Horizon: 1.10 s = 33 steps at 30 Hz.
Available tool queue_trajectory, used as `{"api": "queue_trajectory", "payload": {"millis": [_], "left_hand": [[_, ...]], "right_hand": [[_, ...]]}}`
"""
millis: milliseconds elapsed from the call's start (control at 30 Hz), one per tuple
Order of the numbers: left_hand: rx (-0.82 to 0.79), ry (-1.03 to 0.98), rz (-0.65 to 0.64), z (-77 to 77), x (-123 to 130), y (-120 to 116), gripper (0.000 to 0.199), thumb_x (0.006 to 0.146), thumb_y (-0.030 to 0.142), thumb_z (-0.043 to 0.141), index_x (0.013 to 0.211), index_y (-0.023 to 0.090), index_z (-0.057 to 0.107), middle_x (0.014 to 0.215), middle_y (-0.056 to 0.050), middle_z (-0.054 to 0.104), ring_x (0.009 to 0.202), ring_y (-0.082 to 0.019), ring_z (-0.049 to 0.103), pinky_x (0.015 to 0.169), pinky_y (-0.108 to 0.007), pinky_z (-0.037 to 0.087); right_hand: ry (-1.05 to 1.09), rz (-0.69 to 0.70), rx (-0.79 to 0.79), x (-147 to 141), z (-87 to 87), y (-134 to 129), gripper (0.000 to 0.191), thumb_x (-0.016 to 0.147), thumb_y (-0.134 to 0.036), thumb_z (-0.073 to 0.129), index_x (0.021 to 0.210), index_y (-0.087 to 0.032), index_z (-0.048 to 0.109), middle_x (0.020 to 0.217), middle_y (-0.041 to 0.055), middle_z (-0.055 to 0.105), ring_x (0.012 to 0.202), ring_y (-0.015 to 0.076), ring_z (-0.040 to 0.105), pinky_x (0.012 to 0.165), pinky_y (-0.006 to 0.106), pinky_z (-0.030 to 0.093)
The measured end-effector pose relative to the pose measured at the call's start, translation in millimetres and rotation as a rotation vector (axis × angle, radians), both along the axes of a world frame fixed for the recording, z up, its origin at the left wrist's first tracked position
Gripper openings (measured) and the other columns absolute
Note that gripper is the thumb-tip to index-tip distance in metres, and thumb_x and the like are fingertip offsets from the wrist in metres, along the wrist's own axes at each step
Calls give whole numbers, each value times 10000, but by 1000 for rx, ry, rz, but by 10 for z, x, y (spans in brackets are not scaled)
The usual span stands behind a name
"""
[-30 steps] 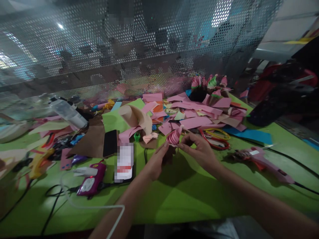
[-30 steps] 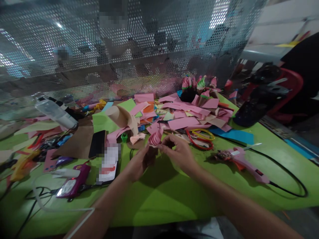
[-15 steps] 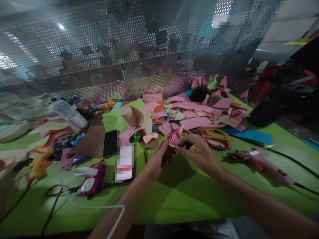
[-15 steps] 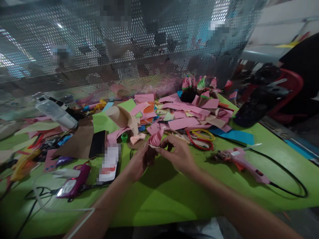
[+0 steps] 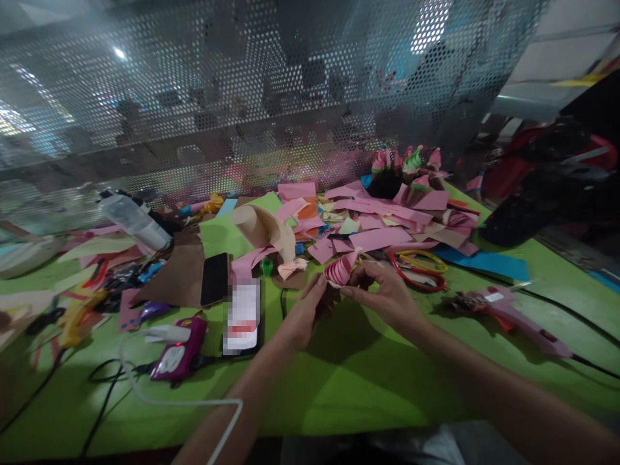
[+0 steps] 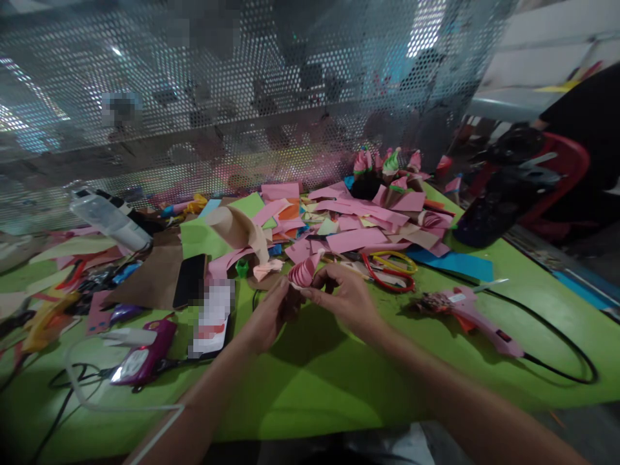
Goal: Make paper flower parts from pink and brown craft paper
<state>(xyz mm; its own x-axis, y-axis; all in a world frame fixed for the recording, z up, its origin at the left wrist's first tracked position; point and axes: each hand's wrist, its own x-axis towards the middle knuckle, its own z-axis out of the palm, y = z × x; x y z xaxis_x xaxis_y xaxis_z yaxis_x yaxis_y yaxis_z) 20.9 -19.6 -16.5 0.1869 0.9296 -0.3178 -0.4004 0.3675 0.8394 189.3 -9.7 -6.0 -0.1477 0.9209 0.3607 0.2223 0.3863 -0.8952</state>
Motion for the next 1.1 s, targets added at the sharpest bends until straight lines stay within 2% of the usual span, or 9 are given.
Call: {"api": "queue_trajectory", "payload": {"millis": [100, 267, 467, 733, 833, 1000, 1100], "left_hand": [[-8, -1, -5, -8, 5, -6, 564, 611, 589, 847, 970, 202, 649, 746, 26, 639, 601, -77, 539, 512, -174, 363], [2, -29, -24, 19, 10, -15, 552, 613, 646, 816, 868, 188, 642, 742, 8, 636, 607, -86, 542, 494, -181, 360], [16, -67, -7, 94, 14, -13, 552, 549, 565, 890, 853, 198, 611, 686, 30, 617, 569, -72, 540, 416, -151, 251], [-19, -74, 30, 93, 46, -21, 561, 508, 546, 911, 811, 184, 607, 659, 35, 597, 590, -84, 570, 411, -152, 269], [-30, -72, 27, 89, 44, -31, 526, 550, 534, 900, 828, 188, 617, 647, 45, 567, 582, -78, 560, 418, -146, 252], [-21, -77, -12, 110, 37, -50, 499, 613, 525, 875, 873, 186, 617, 623, 62, 503, 502, -43, 451, 406, -142, 166], [-18, -83, -27, 123, 38, -53, 510, 617, 552, 864, 847, 172, 614, 595, 73, 463, 469, -29, 383, 402, -144, 171]], "right_hand": [[-42, -39, 36, -2, -8, -11, 333, 821, -474, 713, 669, -208, 582, 650, -2, 596, 630, 157, 524, 596, 281, 399], [-6, -19, -6, 8, -3, -4, 347, 834, -515, 690, 698, -208, 602, 654, -1, 602, 629, 157, 533, 588, 277, 413], [78, -14, -88, 19, 21, 12, 381, 798, -569, 701, 705, -212, 608, 647, 0, 610, 610, 154, 539, 563, 272, 423], [-14, -36, 27, -7, -3, -11, 286, 801, -464, 740, 721, -214, 627, 687, 12, 648, 654, 169, 568, 606, 291, 444], [-13, -43, 36, -11, 5, -11, 292, 812, -462, 730, 698, -219, 615, 666, 10, 640, 641, 169, 559, 596, 294, 442], [6, -50, 13, -11, 24, -5, 333, 790, -496, 743, 672, -218, 601, 642, 3, 624, 620, 164, 548, 580, 286, 439], [21, -39, 5, -7, 30, -7, 334, 787, -507, 740, 683, -214, 618, 652, 3, 630, 627, 166, 558, 582, 283, 441]]}}
